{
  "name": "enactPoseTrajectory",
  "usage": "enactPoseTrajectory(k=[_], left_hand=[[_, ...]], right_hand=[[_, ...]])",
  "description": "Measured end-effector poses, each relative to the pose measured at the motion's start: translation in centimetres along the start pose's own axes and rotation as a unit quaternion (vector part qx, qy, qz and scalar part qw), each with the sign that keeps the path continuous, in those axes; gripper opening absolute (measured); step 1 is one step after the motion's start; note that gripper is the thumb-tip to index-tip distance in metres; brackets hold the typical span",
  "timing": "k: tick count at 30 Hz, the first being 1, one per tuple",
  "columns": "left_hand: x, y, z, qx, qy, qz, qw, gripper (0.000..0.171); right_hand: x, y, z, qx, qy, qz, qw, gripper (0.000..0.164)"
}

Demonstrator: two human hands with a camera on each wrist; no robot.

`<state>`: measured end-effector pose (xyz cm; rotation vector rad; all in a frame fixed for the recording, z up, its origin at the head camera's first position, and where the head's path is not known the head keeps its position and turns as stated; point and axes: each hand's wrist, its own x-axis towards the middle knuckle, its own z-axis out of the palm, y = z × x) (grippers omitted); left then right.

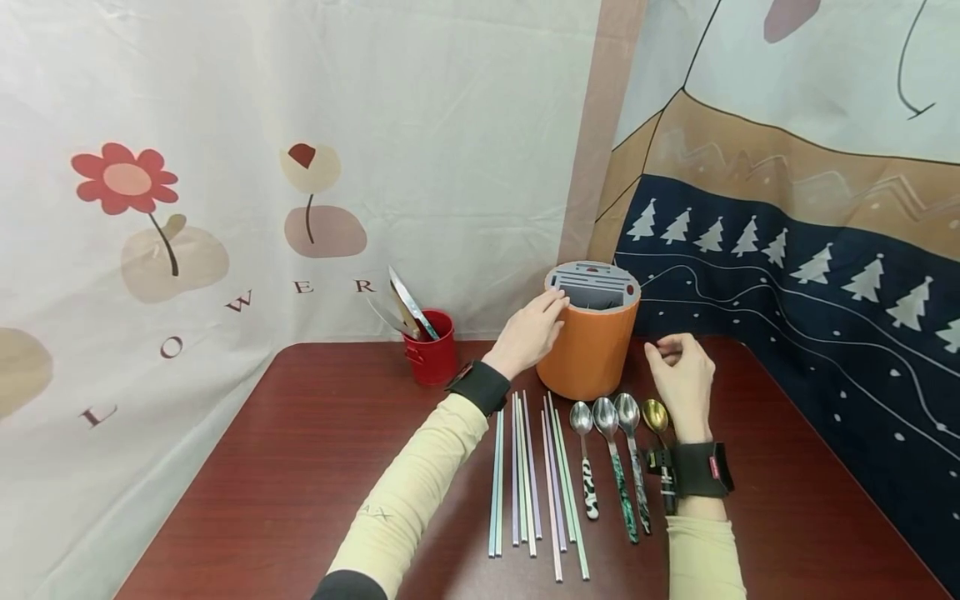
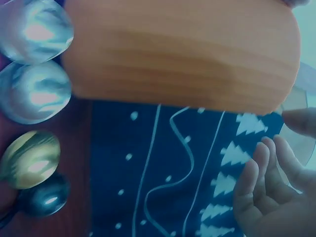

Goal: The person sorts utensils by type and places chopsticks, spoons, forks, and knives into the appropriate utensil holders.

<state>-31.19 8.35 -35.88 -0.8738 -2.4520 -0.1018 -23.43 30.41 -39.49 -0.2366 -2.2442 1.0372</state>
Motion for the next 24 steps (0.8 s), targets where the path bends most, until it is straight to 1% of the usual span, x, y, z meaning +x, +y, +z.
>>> enactPoseTrajectory(k=[4, 7, 10, 13, 16, 20, 24], left_hand=[[0.0, 0.0, 0.0, -0.003, 0.001, 0.0, 1.0, 0.038], [0.0, 0.0, 0.0, -0.003, 0.003, 0.0, 1.0, 0.038], [0.0, -0.1, 0.0, -0.001, 0.004, 0.0, 1.0, 0.038], [0.0, 0.0, 0.0, -0.002, 0.002, -0.001, 1.0, 0.038], [0.1, -0.1, -0.1, -0.003, -0.002, -0.003, 1.0, 0.038], [0.1, -0.1, 0.0, -0.004, -0.004, -0.004, 1.0, 0.038], [0.1, 0.0, 0.1, -0.002, -0.006, -0.006, 1.0, 0.038]], right_hand=[[-0.9, 1.5, -0.5, -0.03, -0.028, 0.008, 0.999, 0.028], [-1.2, 2.3, -1.0, -0.059, -0.058, 0.003, 0.997, 0.031], [-1.2, 2.9, -1.5, -0.09, -0.092, -0.002, 0.992, 0.033], [-1.1, 3.5, -2.1, -0.125, -0.135, -0.002, 0.983, 0.035], [-1.0, 4.3, -2.7, -0.162, -0.196, 0.018, 0.967, 0.036], [-0.7, 5.4, -3.4, -0.207, -0.278, 0.058, 0.936, 0.038], [-0.5, 6.3, -3.6, -0.23, -0.333, 0.083, 0.911, 0.037]])
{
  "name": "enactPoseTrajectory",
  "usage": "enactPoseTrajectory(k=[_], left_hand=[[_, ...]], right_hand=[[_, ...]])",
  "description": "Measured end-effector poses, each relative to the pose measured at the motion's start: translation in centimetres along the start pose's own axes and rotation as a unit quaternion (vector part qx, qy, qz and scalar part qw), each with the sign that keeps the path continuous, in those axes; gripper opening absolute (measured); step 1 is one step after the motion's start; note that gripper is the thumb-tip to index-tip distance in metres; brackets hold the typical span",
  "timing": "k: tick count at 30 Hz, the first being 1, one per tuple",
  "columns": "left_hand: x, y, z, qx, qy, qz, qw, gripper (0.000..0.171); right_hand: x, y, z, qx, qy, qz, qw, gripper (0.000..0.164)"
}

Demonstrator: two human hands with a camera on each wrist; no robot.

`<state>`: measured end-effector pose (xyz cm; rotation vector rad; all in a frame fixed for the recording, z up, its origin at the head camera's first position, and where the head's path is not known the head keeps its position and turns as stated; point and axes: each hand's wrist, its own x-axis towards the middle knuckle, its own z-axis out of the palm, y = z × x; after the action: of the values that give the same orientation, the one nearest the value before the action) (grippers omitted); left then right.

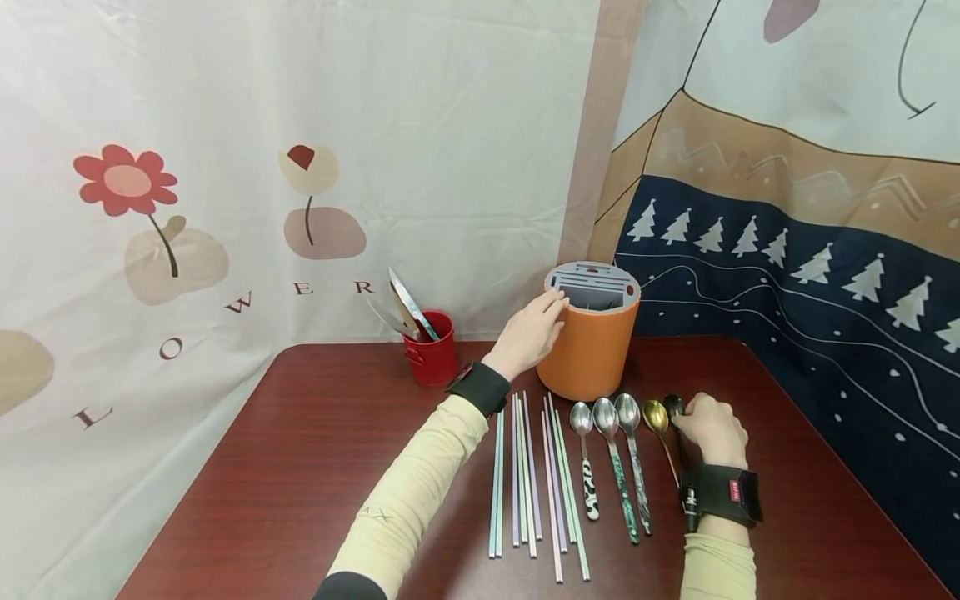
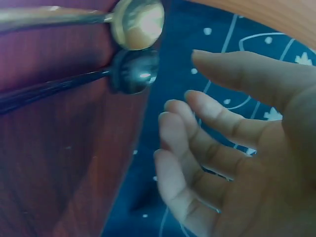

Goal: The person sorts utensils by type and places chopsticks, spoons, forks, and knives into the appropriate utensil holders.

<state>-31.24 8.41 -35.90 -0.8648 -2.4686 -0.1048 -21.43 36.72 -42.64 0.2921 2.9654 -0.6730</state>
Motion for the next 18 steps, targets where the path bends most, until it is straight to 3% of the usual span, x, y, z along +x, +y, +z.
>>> enactPoseTrajectory(k=[8, 18], left_hand=[[0.0, 0.2, 0.0, 0.008, 0.003, -0.001, 1.0, 0.038], [0.0, 0.2, -0.1, 0.005, -0.006, -0.003, 1.0, 0.039]], right_hand=[[0.6, 1.0, 1.5, -0.003, -0.076, 0.041, 0.996, 0.025], [0.7, 1.3, 2.1, 0.013, -0.084, 0.041, 0.996, 0.021]])
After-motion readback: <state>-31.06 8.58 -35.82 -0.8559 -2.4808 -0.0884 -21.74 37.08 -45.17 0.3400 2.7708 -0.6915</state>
